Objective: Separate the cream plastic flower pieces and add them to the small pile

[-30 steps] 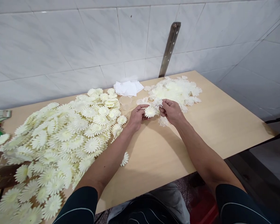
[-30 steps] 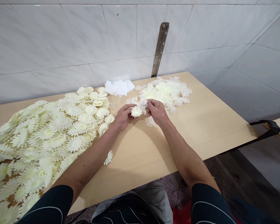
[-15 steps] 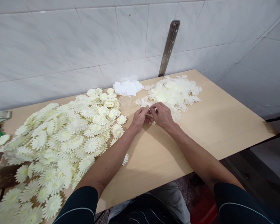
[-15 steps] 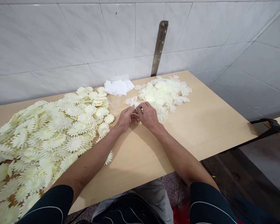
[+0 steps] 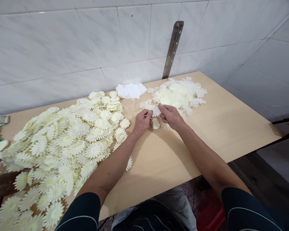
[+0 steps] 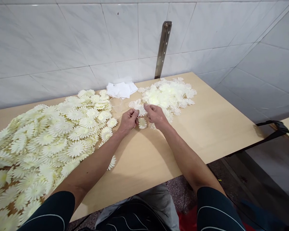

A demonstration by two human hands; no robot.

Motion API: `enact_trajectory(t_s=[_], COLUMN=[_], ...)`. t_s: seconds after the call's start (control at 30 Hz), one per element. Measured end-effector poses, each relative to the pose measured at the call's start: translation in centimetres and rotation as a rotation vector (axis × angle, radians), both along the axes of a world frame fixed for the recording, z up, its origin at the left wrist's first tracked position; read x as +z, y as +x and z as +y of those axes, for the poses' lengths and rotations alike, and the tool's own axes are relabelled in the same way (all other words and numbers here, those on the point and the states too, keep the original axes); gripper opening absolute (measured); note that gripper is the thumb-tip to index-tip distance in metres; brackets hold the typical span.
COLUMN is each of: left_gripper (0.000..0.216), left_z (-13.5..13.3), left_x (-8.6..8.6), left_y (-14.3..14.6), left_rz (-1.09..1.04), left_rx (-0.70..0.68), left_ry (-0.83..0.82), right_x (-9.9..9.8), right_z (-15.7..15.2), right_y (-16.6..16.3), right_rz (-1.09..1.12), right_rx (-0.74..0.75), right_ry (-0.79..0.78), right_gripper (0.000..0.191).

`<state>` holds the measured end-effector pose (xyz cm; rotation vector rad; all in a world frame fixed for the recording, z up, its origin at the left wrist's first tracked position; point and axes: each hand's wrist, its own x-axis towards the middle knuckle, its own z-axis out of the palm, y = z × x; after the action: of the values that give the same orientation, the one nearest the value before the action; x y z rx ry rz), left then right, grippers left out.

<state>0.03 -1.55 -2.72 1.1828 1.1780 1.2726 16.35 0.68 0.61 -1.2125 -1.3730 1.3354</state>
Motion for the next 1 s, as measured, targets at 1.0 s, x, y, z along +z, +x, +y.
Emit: enact_trajectory(t_s=[1.0], left_gripper=[0.025], left_z=[-1.2], left_x=[1.9], left_y=[-0.8], left_rz=[0.955], left_rx=[-0.234], left_ry=[0.161], right_x=[-0.3], right_z=[0.9], right_y=[2.1], right_rz=[-0.334], right_rx=[-0.161], right_ry=[0.264], right_gripper=[0.053])
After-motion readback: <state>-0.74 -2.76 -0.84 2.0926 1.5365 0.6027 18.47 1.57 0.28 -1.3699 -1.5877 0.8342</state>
